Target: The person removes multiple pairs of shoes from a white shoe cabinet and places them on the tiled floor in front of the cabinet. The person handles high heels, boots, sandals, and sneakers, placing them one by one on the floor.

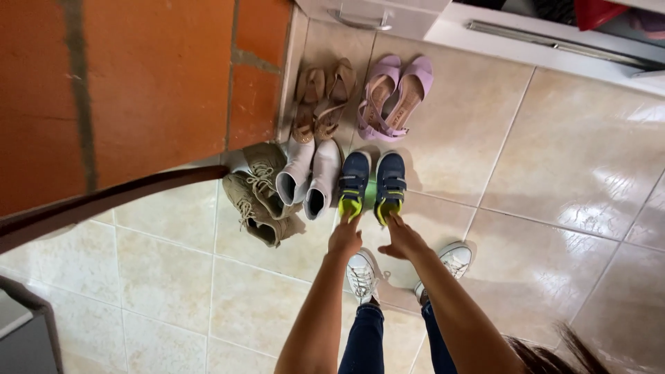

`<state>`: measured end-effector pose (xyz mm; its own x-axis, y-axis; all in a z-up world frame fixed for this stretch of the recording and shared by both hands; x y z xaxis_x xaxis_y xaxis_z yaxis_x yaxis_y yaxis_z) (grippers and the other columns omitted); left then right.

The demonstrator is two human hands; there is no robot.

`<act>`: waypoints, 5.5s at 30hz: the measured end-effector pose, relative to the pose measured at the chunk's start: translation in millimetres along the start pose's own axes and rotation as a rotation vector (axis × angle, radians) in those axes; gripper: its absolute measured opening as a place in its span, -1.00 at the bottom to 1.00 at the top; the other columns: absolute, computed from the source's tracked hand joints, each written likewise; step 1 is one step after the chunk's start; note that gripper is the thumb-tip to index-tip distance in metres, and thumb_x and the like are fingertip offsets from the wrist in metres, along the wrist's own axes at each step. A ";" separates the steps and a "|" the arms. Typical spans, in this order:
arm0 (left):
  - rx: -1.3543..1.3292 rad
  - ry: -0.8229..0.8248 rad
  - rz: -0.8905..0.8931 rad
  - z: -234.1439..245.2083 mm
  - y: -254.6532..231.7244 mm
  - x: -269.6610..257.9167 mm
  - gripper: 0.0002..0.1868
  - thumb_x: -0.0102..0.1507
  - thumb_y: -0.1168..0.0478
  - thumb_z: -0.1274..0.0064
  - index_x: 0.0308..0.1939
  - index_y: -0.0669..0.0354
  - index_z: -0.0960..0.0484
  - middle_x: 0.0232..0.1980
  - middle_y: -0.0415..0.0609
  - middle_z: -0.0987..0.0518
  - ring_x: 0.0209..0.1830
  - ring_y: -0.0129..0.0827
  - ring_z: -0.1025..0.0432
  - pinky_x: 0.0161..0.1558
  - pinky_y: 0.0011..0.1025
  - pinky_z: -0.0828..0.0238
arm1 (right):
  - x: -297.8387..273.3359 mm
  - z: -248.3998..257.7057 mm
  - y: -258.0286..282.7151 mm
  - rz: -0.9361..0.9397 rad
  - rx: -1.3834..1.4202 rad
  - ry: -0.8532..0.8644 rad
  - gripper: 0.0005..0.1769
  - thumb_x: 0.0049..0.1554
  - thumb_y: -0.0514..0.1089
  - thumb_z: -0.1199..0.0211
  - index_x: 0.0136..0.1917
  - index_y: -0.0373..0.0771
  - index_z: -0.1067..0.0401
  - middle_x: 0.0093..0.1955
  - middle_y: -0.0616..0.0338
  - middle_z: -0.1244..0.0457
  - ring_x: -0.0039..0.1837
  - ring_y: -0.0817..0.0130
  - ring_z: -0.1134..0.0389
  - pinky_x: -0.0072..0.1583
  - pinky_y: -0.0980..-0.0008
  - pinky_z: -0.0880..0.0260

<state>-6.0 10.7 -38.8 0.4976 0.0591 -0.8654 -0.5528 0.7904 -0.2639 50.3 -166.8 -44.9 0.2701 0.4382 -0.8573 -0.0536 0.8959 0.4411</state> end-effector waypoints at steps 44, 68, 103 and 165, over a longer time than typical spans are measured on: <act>-0.196 -0.381 -0.542 329.9 -364.1 -579.4 -0.53 0.34 -0.11 -0.06 0.33 -0.26 -0.53 0.22 -0.43 -0.65 0.12 -0.56 -0.55 0.17 -0.42 -0.42 | -709.6 301.0 121.5 0.228 0.641 -0.585 -0.32 0.14 0.27 -0.37 0.47 0.08 -0.41 0.47 0.37 -0.37 0.48 0.38 -0.44 0.52 0.27 -0.31; 0.317 -0.911 -1.477 557.8 -721.2 -945.2 -0.64 0.34 0.06 -0.12 0.18 0.04 -0.62 0.22 -0.19 -0.56 0.05 -0.21 -0.56 -0.04 -0.21 -0.46 | -1094.5 552.4 195.8 0.427 0.228 -1.499 -0.72 0.16 0.02 -0.31 0.10 0.04 -0.72 0.10 0.42 -0.50 -0.07 0.55 -0.59 -0.27 0.41 -0.50; 0.268 -1.004 -1.131 745.1 -1011.5 -939.1 -0.23 -0.01 0.01 -0.43 0.10 0.52 -0.57 0.00 0.33 -0.63 -0.01 0.24 -0.60 -0.09 0.04 -0.61 | -1243.0 899.4 239.8 -0.052 -0.465 -1.630 -0.34 0.16 -0.02 -0.28 0.48 -0.28 -0.33 0.41 -0.16 -0.27 0.38 -0.05 -0.38 0.30 0.07 -0.51; 0.169 -1.453 -0.981 408.4 -429.8 -818.3 -0.86 0.07 0.21 -0.02 -0.43 -0.16 -0.37 -0.35 -0.22 -0.36 -0.71 -0.31 -0.23 -0.71 -0.34 -0.18 | -936.8 333.7 332.0 0.346 -0.414 -2.164 -0.89 -0.23 -0.08 -0.16 -0.34 0.02 -0.33 -0.30 0.47 -0.26 -0.56 0.35 0.03 -0.44 0.40 0.03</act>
<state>97.3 -128.5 956.6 0.7647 -0.0621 0.6414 0.3107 0.9075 -0.2826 100.3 -304.4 993.3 0.5201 0.0730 0.8510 -0.3776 0.9133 0.1524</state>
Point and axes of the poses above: each hand's wrist, its own x-axis towards the middle knuckle, its own z-axis out of the back of the hand, y = z × x, the point moved 3 cm from there along x, towards the middle knuckle
